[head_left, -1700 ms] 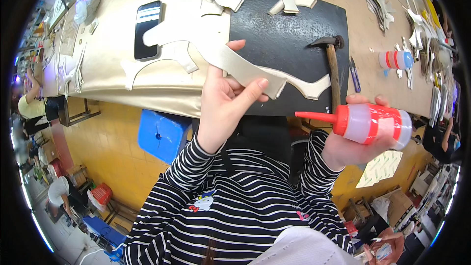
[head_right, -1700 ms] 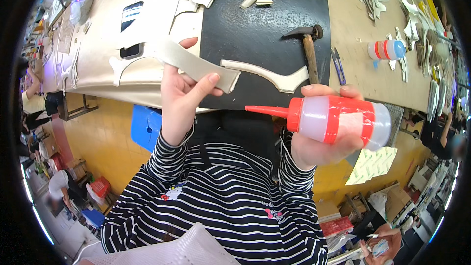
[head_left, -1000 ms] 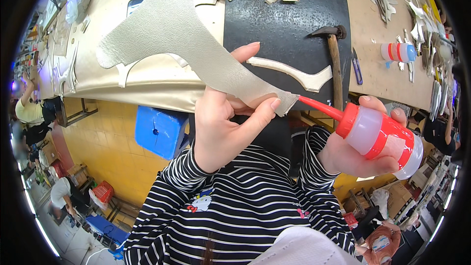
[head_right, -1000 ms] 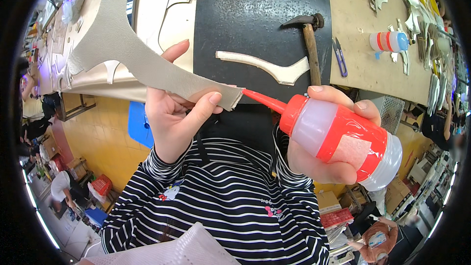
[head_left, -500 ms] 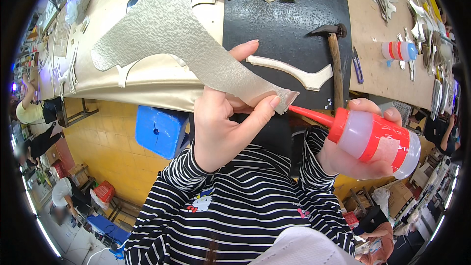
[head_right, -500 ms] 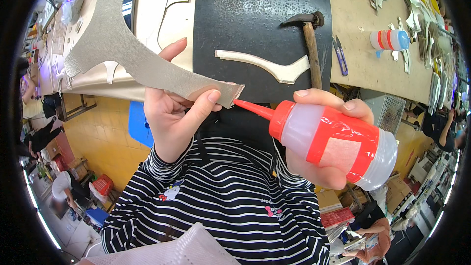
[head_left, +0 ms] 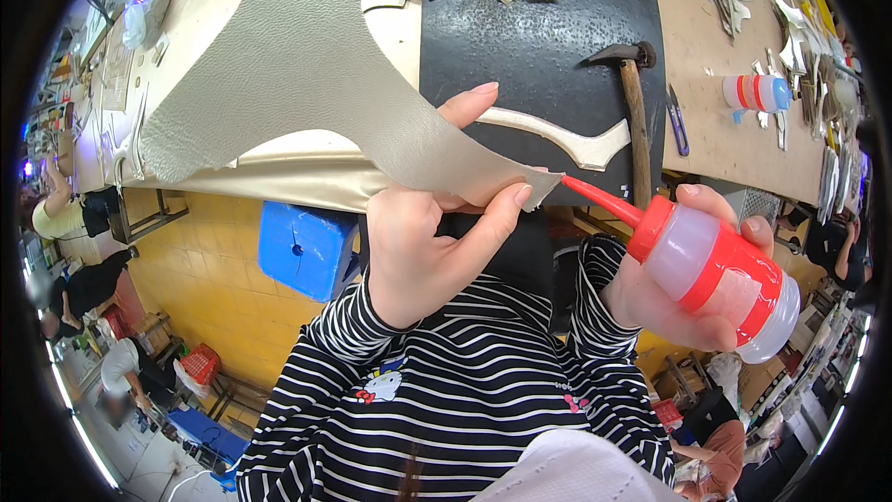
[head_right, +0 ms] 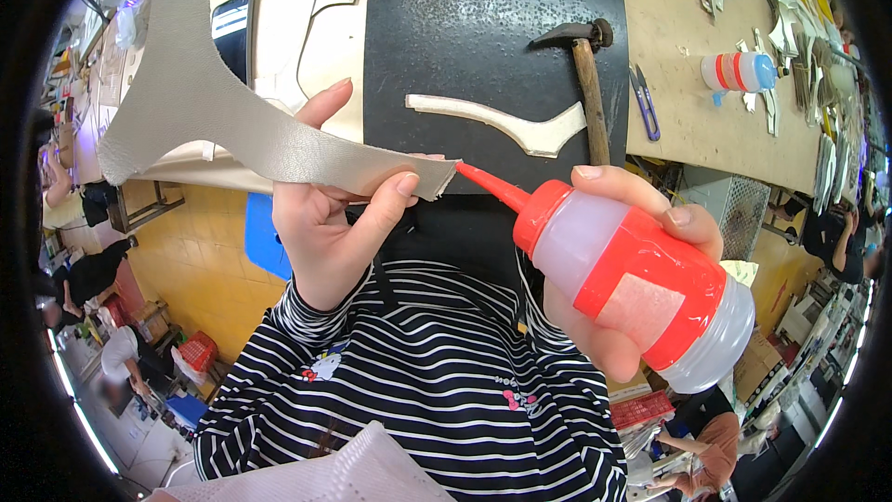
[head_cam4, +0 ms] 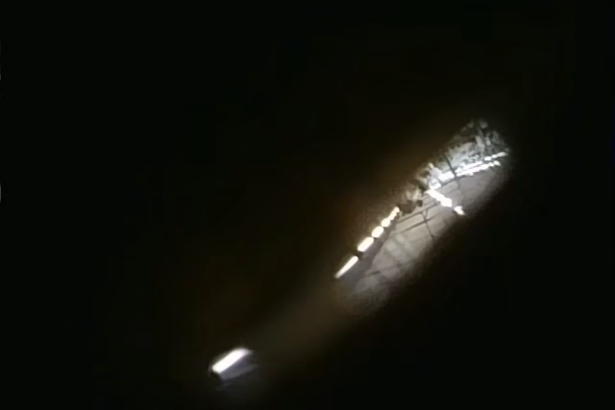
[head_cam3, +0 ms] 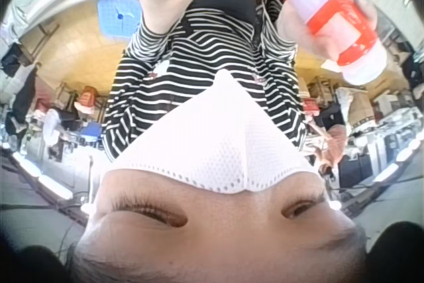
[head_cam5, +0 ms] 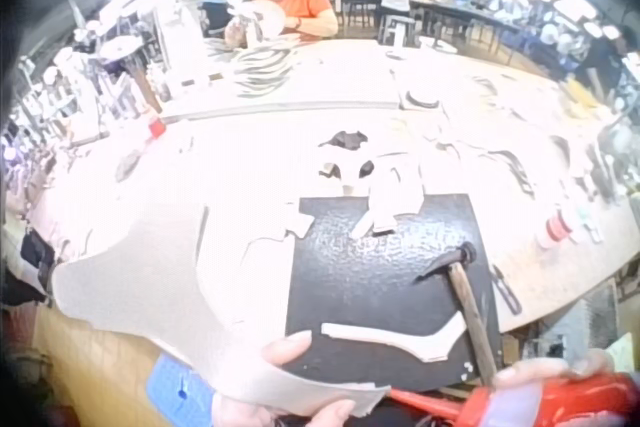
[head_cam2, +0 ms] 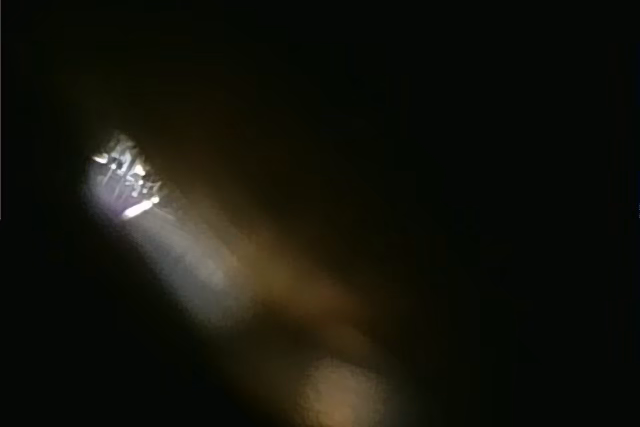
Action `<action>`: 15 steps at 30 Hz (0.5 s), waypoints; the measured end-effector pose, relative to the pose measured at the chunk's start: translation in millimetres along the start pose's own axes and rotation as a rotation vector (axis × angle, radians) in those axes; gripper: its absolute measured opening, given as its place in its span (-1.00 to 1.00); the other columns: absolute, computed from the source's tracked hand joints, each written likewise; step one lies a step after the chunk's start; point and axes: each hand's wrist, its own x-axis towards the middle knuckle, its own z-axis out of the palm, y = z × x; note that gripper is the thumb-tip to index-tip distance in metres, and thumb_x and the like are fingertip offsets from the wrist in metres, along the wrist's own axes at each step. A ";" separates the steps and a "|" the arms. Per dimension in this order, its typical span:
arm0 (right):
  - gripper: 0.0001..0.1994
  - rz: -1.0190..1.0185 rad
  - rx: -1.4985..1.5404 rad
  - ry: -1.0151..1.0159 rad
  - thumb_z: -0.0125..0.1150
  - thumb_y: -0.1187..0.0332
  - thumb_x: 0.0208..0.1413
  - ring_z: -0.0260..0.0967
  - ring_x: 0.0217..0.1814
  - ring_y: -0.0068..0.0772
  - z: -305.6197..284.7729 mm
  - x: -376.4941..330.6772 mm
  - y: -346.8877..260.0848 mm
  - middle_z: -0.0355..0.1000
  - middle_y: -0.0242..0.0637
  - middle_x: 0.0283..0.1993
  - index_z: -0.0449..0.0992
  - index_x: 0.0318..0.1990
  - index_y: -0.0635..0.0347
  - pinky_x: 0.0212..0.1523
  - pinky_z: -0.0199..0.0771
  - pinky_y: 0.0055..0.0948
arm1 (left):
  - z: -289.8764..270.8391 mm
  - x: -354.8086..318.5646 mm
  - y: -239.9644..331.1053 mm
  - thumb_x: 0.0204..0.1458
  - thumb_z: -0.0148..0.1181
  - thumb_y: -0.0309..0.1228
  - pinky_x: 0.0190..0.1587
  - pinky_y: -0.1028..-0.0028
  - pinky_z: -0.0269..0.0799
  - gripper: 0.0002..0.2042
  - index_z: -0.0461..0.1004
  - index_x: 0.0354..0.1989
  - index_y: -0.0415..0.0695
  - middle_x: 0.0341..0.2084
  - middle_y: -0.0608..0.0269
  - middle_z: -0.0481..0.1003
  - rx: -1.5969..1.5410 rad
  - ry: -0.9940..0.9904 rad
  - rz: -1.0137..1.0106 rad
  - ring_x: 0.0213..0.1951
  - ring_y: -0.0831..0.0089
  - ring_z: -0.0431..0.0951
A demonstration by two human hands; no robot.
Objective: The person applies glue to the edges of white leather pieces, presses them together, and uses a hammer to flatten the seams. They trim excess material with a knife and continue assembling multiple leather components on a workbench.
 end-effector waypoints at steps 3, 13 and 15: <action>-0.12 0.023 0.014 -0.022 0.17 -0.23 0.12 0.54 -0.22 0.32 -1.4 -0.5 -1.1 0.15 0.18 0.20 0.03 0.22 0.45 -0.43 0.77 -0.31 | 3.5 -0.9 -0.8 0.04 0.27 -0.67 -0.15 0.50 0.67 -0.62 0.35 0.04 -0.47 0.27 -0.11 0.29 -0.035 0.070 -0.049 -0.16 0.31 0.68; -0.14 0.044 -0.025 -0.046 0.21 -0.21 0.10 0.54 -0.19 0.30 -2.5 -4.0 -5.0 0.15 0.19 0.22 0.06 0.25 0.36 -0.41 0.77 -0.32 | 4.6 -0.2 -1.5 0.02 0.30 -0.65 -0.18 0.51 0.66 -0.67 0.44 -0.02 -0.46 0.26 -0.09 0.32 -0.039 0.083 -0.087 -0.17 0.33 0.69; -0.14 0.090 -0.052 -0.054 0.22 -0.21 0.09 0.54 -0.19 0.32 -2.7 -2.5 -7.5 0.16 0.17 0.22 0.06 0.26 0.33 -0.42 0.77 -0.31 | 4.8 0.1 -1.5 0.02 0.30 -0.66 -0.18 0.51 0.66 -0.64 0.42 0.01 -0.46 0.26 -0.09 0.33 -0.035 0.081 -0.065 -0.17 0.33 0.69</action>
